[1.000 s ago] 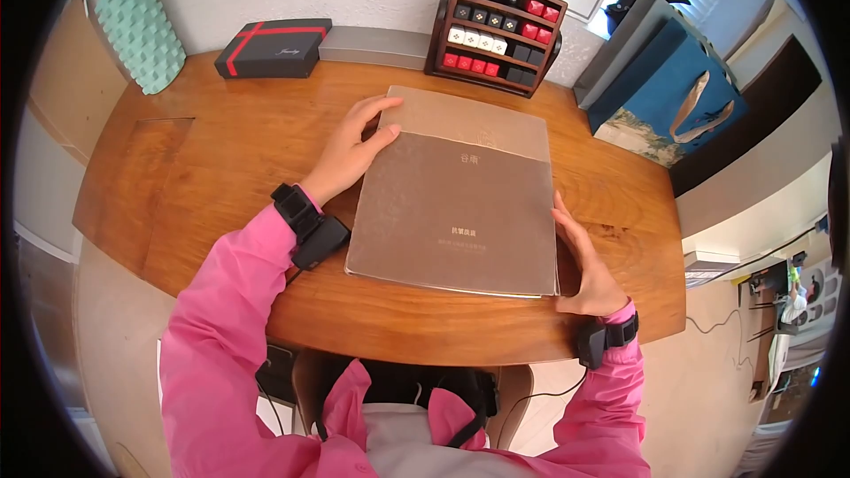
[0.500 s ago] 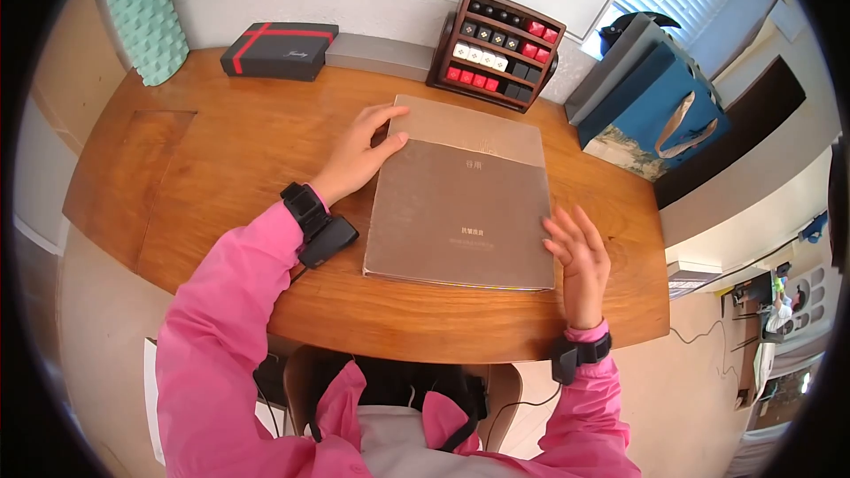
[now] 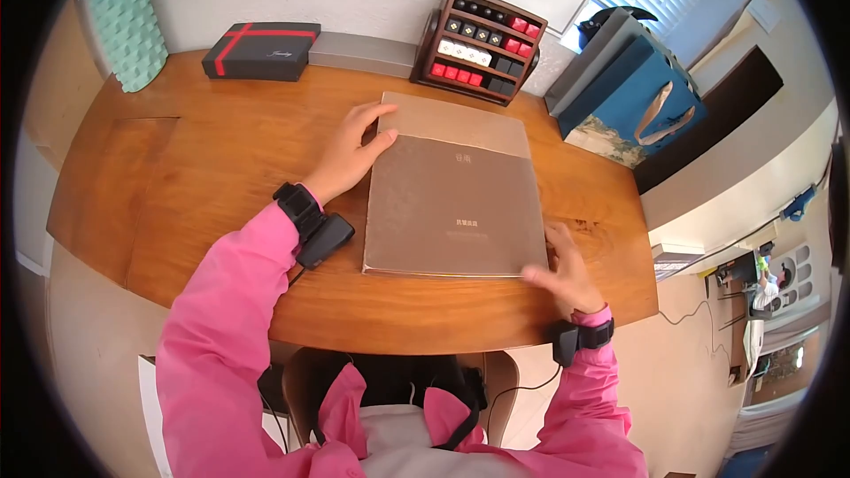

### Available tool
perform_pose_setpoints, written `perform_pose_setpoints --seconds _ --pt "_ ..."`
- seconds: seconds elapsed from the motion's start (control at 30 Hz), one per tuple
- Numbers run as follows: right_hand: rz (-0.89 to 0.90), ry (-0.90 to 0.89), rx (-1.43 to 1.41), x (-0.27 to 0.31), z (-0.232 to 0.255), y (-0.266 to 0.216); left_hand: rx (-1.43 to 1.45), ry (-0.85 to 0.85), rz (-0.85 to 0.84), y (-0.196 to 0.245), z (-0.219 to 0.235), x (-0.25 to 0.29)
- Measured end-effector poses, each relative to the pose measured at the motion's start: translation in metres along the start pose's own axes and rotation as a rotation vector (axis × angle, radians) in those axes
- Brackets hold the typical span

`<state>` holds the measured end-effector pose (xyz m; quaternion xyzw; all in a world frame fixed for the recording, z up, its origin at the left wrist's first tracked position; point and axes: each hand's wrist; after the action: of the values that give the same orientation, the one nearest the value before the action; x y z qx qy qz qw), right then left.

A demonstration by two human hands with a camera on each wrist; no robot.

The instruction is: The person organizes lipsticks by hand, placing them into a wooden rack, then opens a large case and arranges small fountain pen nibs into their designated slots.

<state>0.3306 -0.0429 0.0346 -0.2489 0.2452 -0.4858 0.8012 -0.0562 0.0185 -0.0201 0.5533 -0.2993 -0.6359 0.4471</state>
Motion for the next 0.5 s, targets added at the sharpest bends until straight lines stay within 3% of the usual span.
perform_pose_setpoints --seconds 0.07,0.1,0.17,0.4,0.5 --pt "0.179 -0.123 0.127 0.005 0.010 -0.016 0.040 0.026 -0.019 -0.001 -0.001 -0.001" --pt "0.175 -0.123 0.131 0.005 0.012 -0.010 0.045 0.024 -0.018 -0.001 -0.001 -0.001" --pt "-0.036 -0.229 -0.035 0.003 0.014 0.004 0.014 0.031 -0.012 0.001 -0.001 -0.001" --pt "0.097 -0.236 0.010 -0.001 0.021 -0.001 -0.018 0.035 -0.028 0.004 0.000 -0.001" --pt "0.208 -0.128 0.098 0.005 0.014 0.001 -0.009 0.031 -0.006 0.004 0.000 0.001"
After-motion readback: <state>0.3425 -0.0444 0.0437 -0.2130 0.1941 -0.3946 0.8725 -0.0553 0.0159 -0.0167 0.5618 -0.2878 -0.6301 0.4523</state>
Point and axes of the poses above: each hand's wrist, its own x-axis away from the middle knuckle, its own z-axis out of the back of the hand, y = z × x, and after that the axes turned 9 degrees about x, right-handed
